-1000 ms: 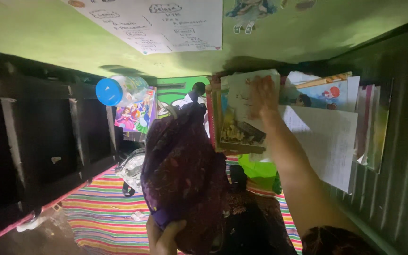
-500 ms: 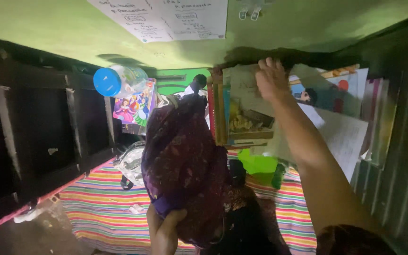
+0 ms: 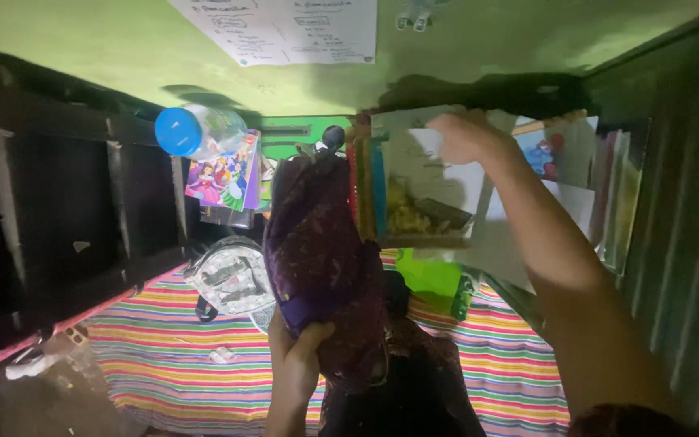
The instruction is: Organizing various household items including packing books, checking bags, and hanging a purse on the wall.
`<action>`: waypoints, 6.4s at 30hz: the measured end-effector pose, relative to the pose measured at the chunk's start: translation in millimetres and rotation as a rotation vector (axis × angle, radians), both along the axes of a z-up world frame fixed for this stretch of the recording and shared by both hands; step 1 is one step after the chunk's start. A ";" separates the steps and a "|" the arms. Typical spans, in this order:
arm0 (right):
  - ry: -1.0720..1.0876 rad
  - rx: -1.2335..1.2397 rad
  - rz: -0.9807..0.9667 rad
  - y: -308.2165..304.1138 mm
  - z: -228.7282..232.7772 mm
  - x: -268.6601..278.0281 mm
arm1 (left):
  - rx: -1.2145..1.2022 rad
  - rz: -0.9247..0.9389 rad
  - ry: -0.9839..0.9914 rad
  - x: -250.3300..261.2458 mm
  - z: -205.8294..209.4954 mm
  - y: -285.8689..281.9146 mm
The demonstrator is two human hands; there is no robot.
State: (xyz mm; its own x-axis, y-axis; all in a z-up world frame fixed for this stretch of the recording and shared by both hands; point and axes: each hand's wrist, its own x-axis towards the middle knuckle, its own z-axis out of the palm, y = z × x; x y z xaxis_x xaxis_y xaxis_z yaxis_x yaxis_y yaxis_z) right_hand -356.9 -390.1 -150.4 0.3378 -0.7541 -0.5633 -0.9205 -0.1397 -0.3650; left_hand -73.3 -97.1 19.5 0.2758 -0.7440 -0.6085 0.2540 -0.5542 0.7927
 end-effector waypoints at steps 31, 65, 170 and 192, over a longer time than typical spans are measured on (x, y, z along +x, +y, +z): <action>-0.279 -0.099 -0.655 73.7 -153.0 8.6 | 0.063 0.019 -0.010 -25.8 -12.9 -19.8; -0.750 -0.193 -1.742 291.1 -42.5 -41.9 | -0.007 -0.124 -0.060 -30.8 -14.0 -38.0; -0.361 0.183 -1.202 83.8 -242.1 -20.5 | 0.189 0.022 0.019 8.2 -23.7 -31.4; -0.500 0.068 -0.822 106.6 -218.4 4.1 | 0.074 0.030 0.019 1.7 -36.1 -32.0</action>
State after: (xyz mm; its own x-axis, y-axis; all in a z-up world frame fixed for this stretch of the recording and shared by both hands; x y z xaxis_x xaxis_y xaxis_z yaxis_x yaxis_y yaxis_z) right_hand -352.8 -283.5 -368.8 -0.0686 -0.8330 -0.5490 -0.4574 0.5153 -0.7247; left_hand -71.6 -129.1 -16.6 0.2851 -0.6885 -0.6668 0.2857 -0.6030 0.7448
